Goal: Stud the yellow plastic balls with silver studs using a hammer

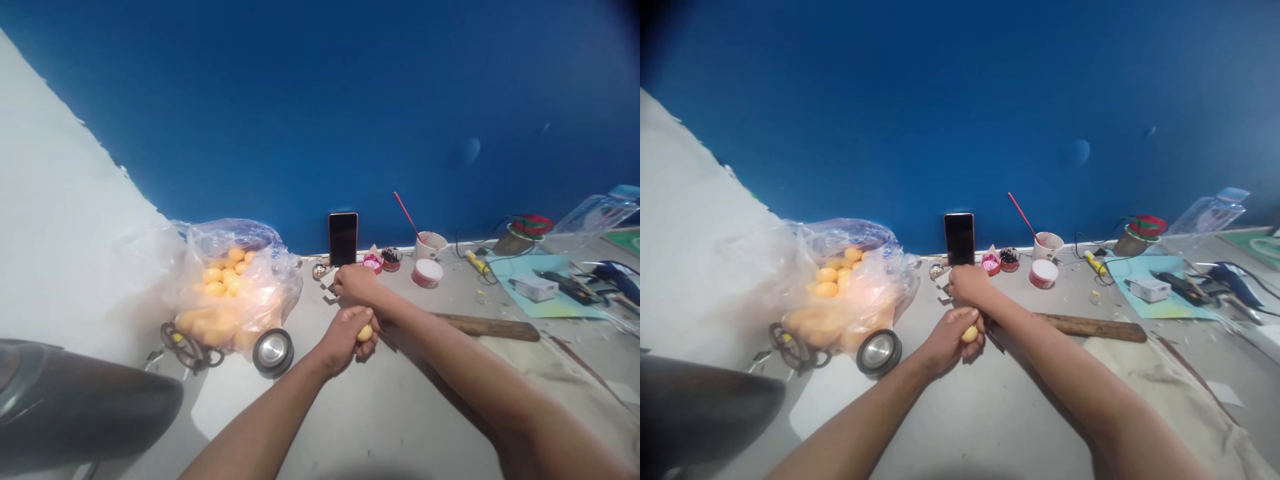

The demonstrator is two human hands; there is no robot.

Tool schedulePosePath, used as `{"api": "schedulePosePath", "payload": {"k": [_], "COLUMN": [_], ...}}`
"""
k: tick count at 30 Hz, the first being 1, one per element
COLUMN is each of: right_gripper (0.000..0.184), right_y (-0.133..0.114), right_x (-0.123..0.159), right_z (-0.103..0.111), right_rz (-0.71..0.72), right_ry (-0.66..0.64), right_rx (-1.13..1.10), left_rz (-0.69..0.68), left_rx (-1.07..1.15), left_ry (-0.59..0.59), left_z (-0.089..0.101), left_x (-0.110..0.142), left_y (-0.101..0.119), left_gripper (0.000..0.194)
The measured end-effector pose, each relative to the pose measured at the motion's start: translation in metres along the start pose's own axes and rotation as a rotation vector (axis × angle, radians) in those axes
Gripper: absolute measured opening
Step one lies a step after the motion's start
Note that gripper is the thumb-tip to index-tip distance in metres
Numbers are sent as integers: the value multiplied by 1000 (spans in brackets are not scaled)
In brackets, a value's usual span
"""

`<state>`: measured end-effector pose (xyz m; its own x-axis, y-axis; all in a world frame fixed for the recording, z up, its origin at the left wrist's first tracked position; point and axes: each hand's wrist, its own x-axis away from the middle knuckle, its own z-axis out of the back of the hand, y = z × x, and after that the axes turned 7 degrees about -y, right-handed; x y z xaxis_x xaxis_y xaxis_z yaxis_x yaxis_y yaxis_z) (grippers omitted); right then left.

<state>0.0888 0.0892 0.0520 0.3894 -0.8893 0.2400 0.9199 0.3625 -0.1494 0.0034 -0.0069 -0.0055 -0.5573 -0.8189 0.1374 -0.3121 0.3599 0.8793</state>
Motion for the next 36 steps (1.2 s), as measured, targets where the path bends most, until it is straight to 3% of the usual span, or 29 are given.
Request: {"api": "schedulePosePath", "payload": {"k": [7,13,21,29,36], "right_gripper": [25,16,10,12,27], "right_y": [3,12,22,28,55], "right_x": [2,3,-2,0,41], "right_z": [-5,1,-2,-1,0], "right_rz": [37,57,100,108,193], "right_ry": [38,37,71,-8,-71], "right_rx": [-66,-261,-690,-1086,-1597], "left_rz": [-13,0,6,27,4], "left_rx": [16,40,26,82,352], "left_ry": [-5,2,-5,-18,25], "left_z": [1,0,1,2,7], "left_x": [0,0,0,0,-3], "left_y": [0,3,5,5,10], "left_gripper": [48,45,44,44,41]}}
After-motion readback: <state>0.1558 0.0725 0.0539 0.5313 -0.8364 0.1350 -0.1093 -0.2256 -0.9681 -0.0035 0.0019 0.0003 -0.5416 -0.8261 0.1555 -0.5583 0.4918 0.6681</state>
